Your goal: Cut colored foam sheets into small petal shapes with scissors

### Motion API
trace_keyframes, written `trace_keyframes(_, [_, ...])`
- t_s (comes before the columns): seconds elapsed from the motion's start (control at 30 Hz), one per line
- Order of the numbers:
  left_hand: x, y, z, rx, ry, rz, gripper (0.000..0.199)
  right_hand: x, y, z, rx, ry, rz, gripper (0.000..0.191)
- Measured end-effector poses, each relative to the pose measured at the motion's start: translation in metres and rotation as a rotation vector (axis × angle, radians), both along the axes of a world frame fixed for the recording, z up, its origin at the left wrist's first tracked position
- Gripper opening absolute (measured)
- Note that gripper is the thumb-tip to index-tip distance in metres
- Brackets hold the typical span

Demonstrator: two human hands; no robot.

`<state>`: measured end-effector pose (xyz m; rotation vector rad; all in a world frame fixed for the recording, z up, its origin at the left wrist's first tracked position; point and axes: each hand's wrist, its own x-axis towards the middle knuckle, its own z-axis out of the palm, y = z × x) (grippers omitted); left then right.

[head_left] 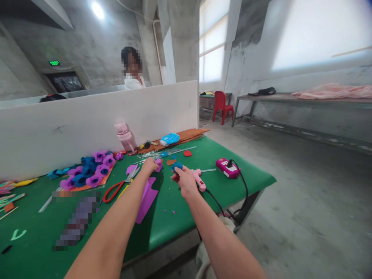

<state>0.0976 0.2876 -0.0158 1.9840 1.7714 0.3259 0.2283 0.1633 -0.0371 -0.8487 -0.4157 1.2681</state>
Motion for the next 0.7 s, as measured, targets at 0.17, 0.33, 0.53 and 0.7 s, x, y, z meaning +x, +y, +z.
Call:
trace_keyframes(0.17, [-0.016,-0.037,0.026,-0.066,-0.477,-0.005,0.033,0.001,-0.004,0.004,-0.004,0.058,0.034,0.015])
trace_keyframes(0.33, [-0.012,-0.082,0.039,-0.047,-0.853,-0.067,0.04,-0.006,-0.008,0.014,0.048,0.096,0.11,0.023])
trace_keyframes(0.53, [-0.013,-0.104,0.048,-0.08,-1.01,-0.073,0.049,-0.008,-0.008,0.014,0.17,-0.171,0.073,0.028])
trace_keyframes(0.7, [-0.022,-0.101,0.056,-0.116,-0.974,-0.094,0.043,-0.005,-0.01,0.012,0.215,-0.293,0.082,0.024])
